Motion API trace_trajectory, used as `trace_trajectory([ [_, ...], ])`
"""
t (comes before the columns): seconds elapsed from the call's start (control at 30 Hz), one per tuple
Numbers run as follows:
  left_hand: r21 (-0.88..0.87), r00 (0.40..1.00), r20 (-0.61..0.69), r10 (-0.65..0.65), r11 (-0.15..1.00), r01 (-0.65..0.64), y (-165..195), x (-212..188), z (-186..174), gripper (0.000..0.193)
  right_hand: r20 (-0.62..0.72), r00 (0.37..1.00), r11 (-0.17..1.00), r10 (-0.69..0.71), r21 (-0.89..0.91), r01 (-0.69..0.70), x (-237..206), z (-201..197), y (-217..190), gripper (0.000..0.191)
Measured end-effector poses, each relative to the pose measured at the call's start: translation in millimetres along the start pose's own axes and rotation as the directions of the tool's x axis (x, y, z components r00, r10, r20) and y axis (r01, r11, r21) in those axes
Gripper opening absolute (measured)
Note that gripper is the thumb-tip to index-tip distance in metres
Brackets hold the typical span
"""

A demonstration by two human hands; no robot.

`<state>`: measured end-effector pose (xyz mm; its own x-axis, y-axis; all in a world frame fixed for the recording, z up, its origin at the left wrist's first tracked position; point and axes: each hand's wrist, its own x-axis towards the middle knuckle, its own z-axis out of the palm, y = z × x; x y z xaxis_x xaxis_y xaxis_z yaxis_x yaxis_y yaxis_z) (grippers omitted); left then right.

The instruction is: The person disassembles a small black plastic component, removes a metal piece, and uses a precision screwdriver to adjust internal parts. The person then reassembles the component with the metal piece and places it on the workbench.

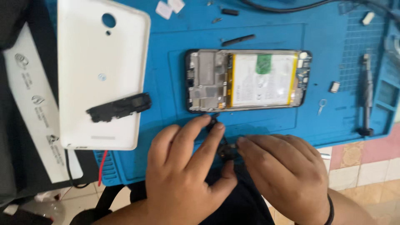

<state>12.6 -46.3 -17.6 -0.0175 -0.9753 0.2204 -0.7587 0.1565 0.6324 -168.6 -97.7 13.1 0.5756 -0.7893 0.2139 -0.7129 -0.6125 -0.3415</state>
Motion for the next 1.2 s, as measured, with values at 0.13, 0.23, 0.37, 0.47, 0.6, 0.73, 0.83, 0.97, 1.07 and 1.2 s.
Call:
trace_trajectory([
  [0.13, -0.009, 0.999, 0.014, 0.034, 0.999, -0.034, 1, -2, -3, 0.054, -0.058, 0.997, 0.998, 0.051, -0.034, -0.053, -2, -11, 4, 0.027],
  [0.23, 0.002, 0.998, 0.031, 0.061, 0.998, -0.061, 1, -5, -6, 0.053, -0.032, 0.999, 0.998, -0.024, -0.060, 0.022, -1, -8, 11, 0.031],
  [0.37, 0.002, 0.998, 0.024, 0.065, 0.998, -0.065, 2, -10, -7, 0.052, -0.098, 0.995, 0.998, -0.028, -0.063, 0.022, -7, -11, 12, 0.030],
  [0.47, 0.001, 0.997, 0.027, 0.067, 0.998, -0.067, 2, -13, -7, 0.052, -0.203, 0.968, 0.963, 0.148, -0.194, -0.188, -9, -24, 23, 0.018],
  [0.6, 0.005, 0.997, 0.031, 0.070, 0.998, -0.070, 2, -16, -8, 0.054, -0.151, 0.956, 0.941, 0.251, -0.195, -0.278, -7, -44, 62, 0.020],
  [0.73, -0.019, 0.998, 0.010, 0.068, 0.997, -0.068, 1, -17, -10, 0.063, -0.111, 0.973, 0.939, 0.201, -0.262, -0.224, -12, -47, 81, 0.020],
  [0.83, -0.031, 0.998, -0.004, 0.064, 0.997, -0.064, 1, -18, -11, 0.067, -0.101, 0.944, 0.932, 0.313, -0.157, -0.326, -12, -46, 78, 0.016],
  [0.97, -0.058, 0.998, 0.007, 0.056, 0.997, -0.055, -1, -17, -11, 0.070, -0.068, 0.922, 0.924, 0.381, -0.001, -0.382, -16, -50, 56, 0.013],
  [1.07, -0.066, 0.998, 0.002, 0.060, 0.996, -0.060, -2, -16, -11, 0.071, 0.037, 0.872, 0.855, 0.488, 0.183, -0.486, -27, -47, 31, 0.020],
  [1.2, -0.078, 0.998, 0.004, 0.060, 0.995, -0.060, -3, -17, -12, 0.072, 0.164, 0.931, 0.880, 0.326, 0.307, -0.362, -28, -31, 5, 0.019],
])
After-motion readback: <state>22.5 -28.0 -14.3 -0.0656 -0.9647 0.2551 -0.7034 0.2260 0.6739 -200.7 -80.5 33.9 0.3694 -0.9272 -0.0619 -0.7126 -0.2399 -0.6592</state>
